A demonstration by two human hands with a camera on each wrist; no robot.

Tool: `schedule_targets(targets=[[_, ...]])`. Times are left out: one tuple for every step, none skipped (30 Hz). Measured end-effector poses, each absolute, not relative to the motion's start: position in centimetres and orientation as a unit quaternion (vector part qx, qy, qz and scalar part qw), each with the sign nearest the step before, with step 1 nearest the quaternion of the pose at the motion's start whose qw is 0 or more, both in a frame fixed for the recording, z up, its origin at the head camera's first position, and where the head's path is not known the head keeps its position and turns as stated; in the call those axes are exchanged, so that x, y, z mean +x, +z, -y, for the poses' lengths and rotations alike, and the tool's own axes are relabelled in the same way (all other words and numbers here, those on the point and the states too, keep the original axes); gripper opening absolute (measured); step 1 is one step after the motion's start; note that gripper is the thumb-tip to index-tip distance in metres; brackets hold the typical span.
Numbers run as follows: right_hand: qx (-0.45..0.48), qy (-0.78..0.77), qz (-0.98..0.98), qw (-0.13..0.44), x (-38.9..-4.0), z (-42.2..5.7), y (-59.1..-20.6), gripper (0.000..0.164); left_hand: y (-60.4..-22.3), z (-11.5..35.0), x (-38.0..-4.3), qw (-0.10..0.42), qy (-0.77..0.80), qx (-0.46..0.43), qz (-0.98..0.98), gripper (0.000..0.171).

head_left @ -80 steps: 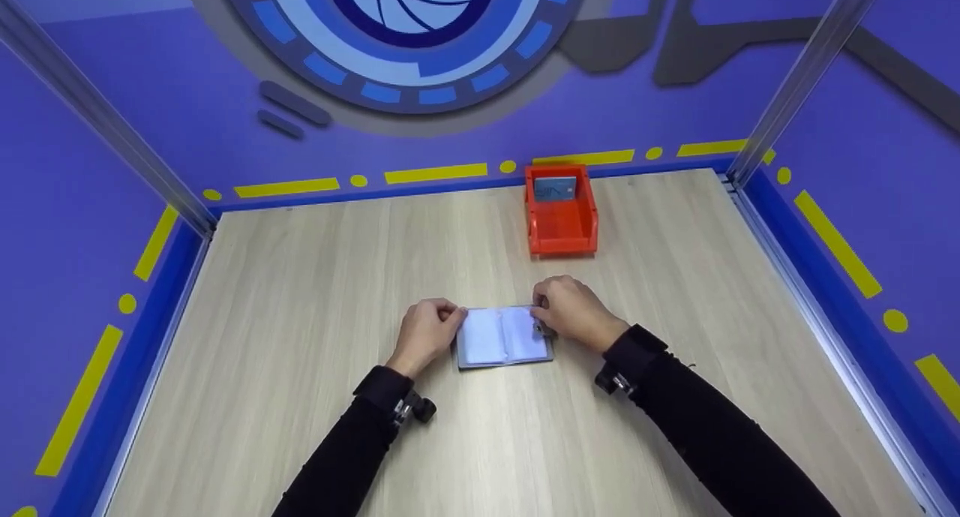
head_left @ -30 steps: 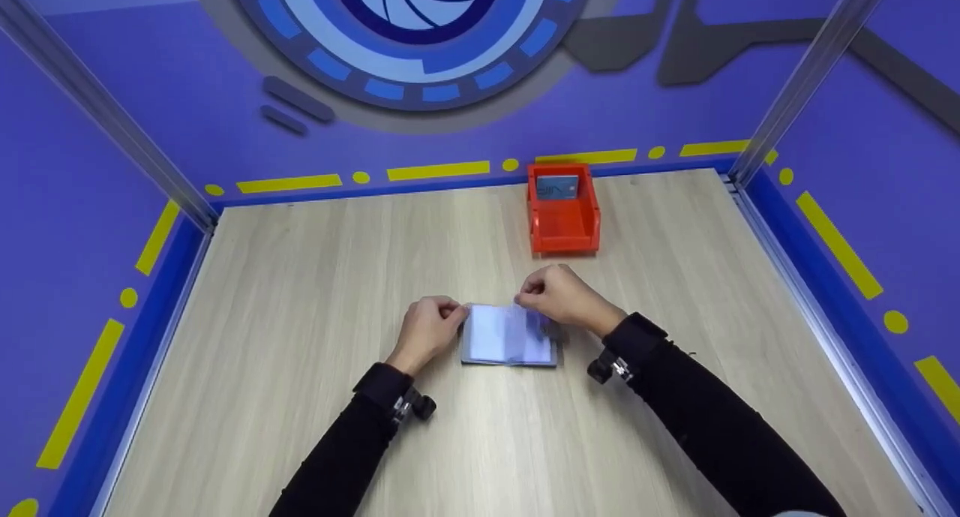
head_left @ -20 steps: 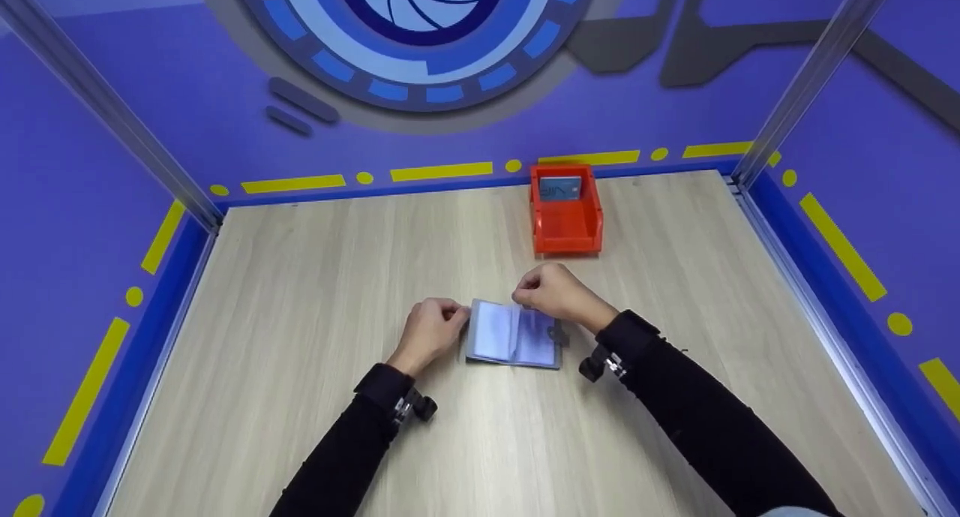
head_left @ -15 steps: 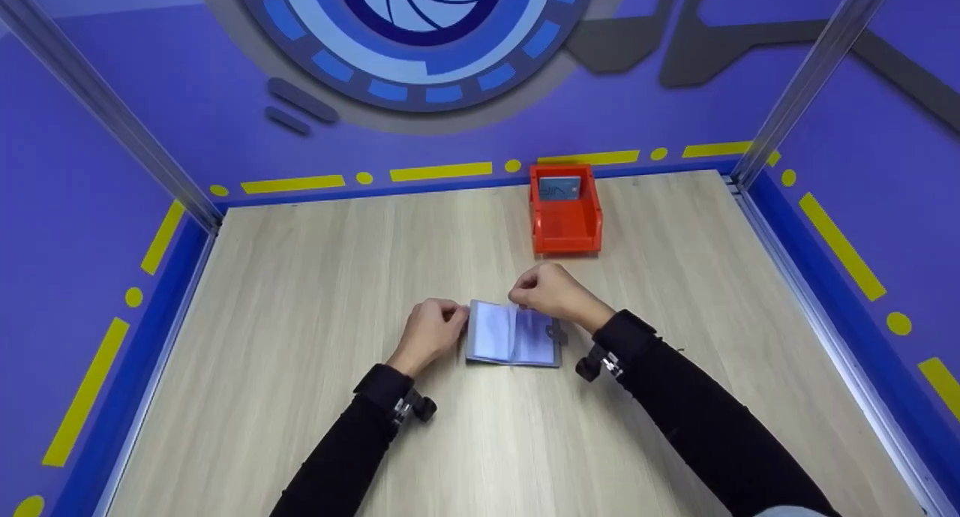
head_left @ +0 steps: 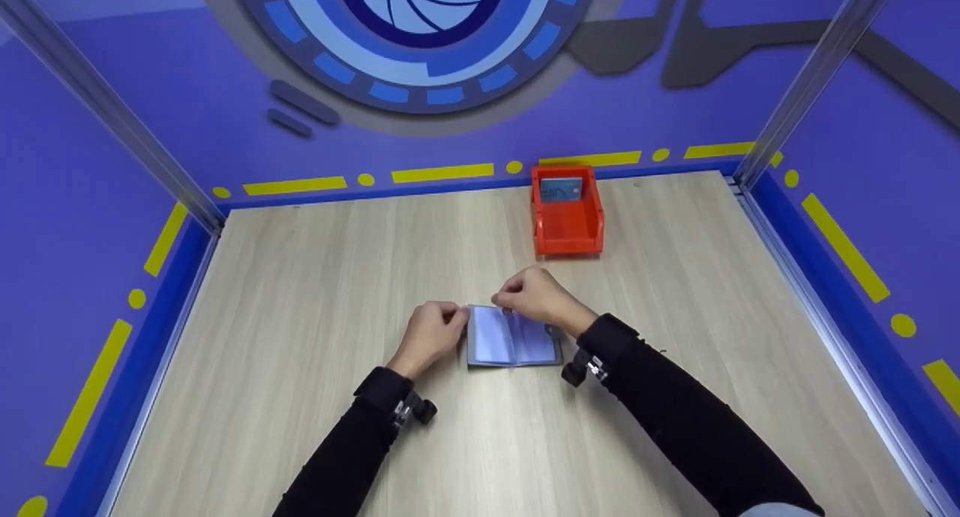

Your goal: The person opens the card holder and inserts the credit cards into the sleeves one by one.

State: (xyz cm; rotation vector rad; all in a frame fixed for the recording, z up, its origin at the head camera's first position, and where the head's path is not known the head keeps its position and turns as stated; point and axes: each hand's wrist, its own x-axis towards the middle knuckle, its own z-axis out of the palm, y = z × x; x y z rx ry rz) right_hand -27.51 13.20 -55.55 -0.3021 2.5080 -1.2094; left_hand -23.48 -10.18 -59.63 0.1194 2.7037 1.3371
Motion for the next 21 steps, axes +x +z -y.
schedule_targets(targets=[[-0.106,-0.426,-0.882,0.172,-27.5,-13.1,-55.6,0.025,-59.6,10.2,-23.5,0.061,0.441,0.040,-0.895,0.031],[-0.107,-0.426,-0.882,0.173,-27.5,-13.0,-55.7,0.026,-59.6,10.2,-23.4,0.060,0.441,0.040,-0.895,0.031],[-0.107,-0.426,-0.881,0.174,-27.5,-13.0,-55.8,0.026,-59.7,10.2,-23.4,0.061,0.441,0.041,-0.895,0.031],[-0.108,-0.425,-0.882,0.174,-27.5,-13.0,-55.9,0.027,-59.7,10.2,-23.4,0.061,0.441,0.042,-0.895,0.032],[-0.110,-0.426,-0.881,0.173,-27.5,-13.0,-55.9,0.028,-59.7,10.2,-23.4,0.062,0.441,0.043,-0.894,0.033],[-0.112,-0.426,-0.881,0.172,-27.5,-13.0,-56.0,0.029,-59.7,10.2,-23.4,0.062,0.442,0.044,-0.894,0.034],[-0.115,-0.426,-0.881,0.170,-27.5,-13.0,-56.1,0.030,-59.7,10.3,-23.4,0.062,0.443,0.045,-0.893,0.035],[-0.120,-0.425,-0.881,0.169,-27.5,-13.1,-56.1,0.030,-59.7,10.3,-23.3,0.063,0.443,0.047,-0.893,0.036],[-0.124,-0.424,-0.881,0.167,-27.5,-13.1,-56.2,0.030,-59.7,10.3,-23.3,0.063,0.443,0.048,-0.893,0.038],[-0.127,-0.424,-0.881,0.165,-27.5,-13.2,-56.3,0.029,-59.7,10.3,-23.3,0.064,0.442,0.048,-0.893,0.039],[-0.131,-0.423,-0.882,0.164,-27.5,-13.3,-56.3,0.028,-59.7,10.3,-23.2,0.065,0.442,0.049,-0.894,0.040],[-0.133,-0.421,-0.883,0.163,-27.5,-13.4,-56.3,0.028,-59.7,10.3,-23.2,0.066,0.441,0.049,-0.894,0.041],[-0.135,-0.418,-0.884,0.162,-27.5,-13.5,-56.3,0.027,-59.7,10.3,-23.1,0.066,0.440,0.051,-0.894,0.042],[-0.136,-0.416,-0.885,0.162,-27.4,-13.6,-56.2,0.027,-59.7,10.3,-23.1,0.066,0.439,0.052,-0.894,0.043],[-0.136,-0.413,-0.886,0.163,-27.4,-13.8,-56.2,0.027,-59.6,10.3,-23.0,0.067,0.438,0.052,-0.895,0.042],[-0.136,-0.410,-0.887,0.164,-27.4,-13.9,-56.1,0.027,-59.6,10.3,-23.0,0.067,0.436,0.053,-0.896,0.042],[-0.135,-0.407,-0.888,0.167,-27.4,-14.1,-56.1,0.027,-59.6,10.3,-23.0,0.067,0.435,0.054,-0.897,0.040],[-0.134,-0.404,-0.889,0.169,-27.4,-14.3,-56.0,0.028,-59.6,10.3,-22.9,0.066,0.432,0.055,-0.898,0.039],[-0.134,-0.401,-0.890,0.171,-27.4,-14.5,-55.9,0.028,-59.6,10.3,-22.9,0.065,0.430,0.055,-0.899,0.038],[-0.134,-0.399,-0.891,0.171,-27.4,-14.7,-55.8,0.027,-59.6,10.3,-22.8,0.066,0.429,0.055,-0.899,0.037],[-0.134,-0.397,-0.892,0.172,-27.5,-14.9,-55.7,0.027,-59.6,10.3,-22.8,0.066,0.426,0.056,-0.901,0.036]])
